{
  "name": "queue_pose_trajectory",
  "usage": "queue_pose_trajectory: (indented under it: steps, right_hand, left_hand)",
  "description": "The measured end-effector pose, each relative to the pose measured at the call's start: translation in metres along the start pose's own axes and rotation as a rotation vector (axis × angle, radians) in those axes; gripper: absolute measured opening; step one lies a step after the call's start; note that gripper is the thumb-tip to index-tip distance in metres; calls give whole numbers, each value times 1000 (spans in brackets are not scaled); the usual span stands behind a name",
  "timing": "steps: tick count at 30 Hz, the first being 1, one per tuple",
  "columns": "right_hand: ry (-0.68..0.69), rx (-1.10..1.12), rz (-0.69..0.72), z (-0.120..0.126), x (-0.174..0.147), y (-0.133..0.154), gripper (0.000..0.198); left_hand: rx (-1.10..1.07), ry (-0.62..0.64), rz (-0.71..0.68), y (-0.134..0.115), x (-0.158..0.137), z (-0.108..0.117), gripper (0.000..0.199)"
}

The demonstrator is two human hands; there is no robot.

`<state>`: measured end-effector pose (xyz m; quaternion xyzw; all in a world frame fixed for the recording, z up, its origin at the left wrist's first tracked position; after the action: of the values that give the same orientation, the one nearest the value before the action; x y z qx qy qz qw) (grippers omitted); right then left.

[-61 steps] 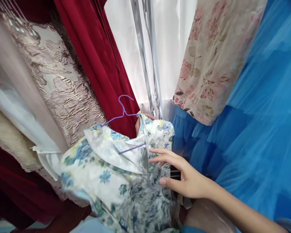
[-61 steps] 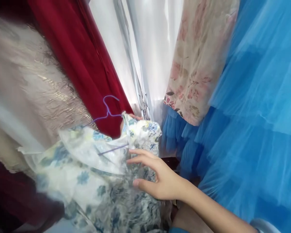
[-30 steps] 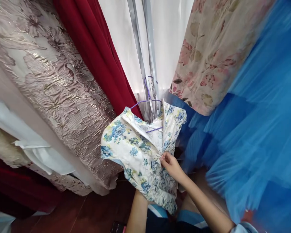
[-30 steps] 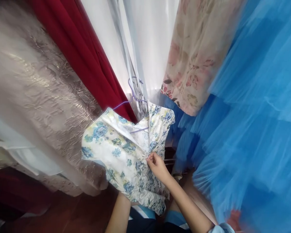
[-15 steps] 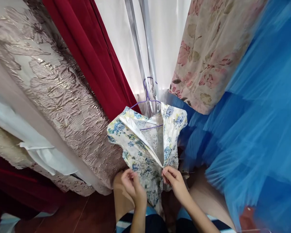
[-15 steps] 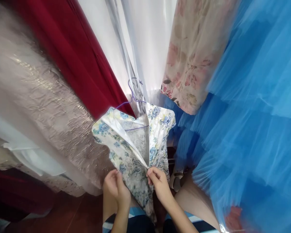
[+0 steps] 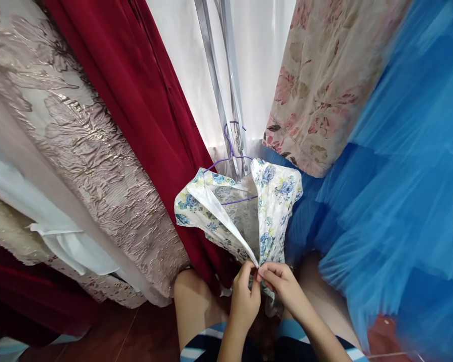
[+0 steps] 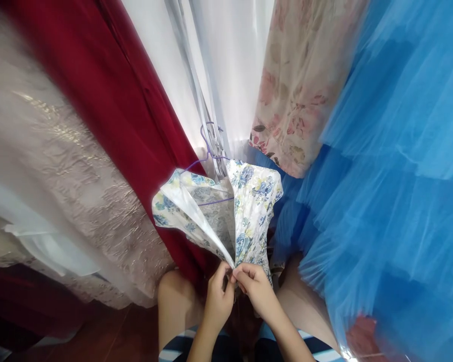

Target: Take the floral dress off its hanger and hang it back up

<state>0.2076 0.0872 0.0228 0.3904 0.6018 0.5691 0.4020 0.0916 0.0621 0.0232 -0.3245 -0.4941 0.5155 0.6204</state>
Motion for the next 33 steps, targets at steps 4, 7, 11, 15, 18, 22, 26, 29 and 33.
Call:
queue_pose_trajectory:
  steps: [4,7,11,15,18,22,26,29,33]
  right_hand:
    - [2,-105,18,-3,16,28,29]
    - [-3,-96,73,-4,43,61,28]
    - [-115,40,128,2,89,110,26]
    - [-144,140,210,4,119,162,25]
    - [-145,179,282,7,127,194,21]
    - [-138,144,313,11,128,203,20]
    - [-117,28,375,11,122,190,21]
    - [-87,-2,424,9,116,186,22]
    - [-50,-39,479,10,111,191,22]
  left_hand:
    - [43,7,13,4,5,5,12]
    - [125,16,24,8,8,10,13]
    - [361,85,57,3,15,13,10]
    - [584,240,75,-11,26,7,16]
    - [705,380,66,-12,30,-1,27]
    - [691,425,91,-2,35,3,23]
    - [431,357,-3,-21,62,32,15]
    - [211,-18,-121,-69,99,75,19]
    - [173,-124,-389,-138,142,100,35]
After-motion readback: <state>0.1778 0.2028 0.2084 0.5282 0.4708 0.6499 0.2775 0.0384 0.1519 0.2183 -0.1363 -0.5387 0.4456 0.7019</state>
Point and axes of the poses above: each hand's wrist, its own x-axis towards the middle knuckle, its own z-axis out of the back of the hand, y = z × x, the point moved 5 cm from there along x, towards the middle knuckle, and after that the axes turned 9 degrees about -x, right-handed, at the moved point
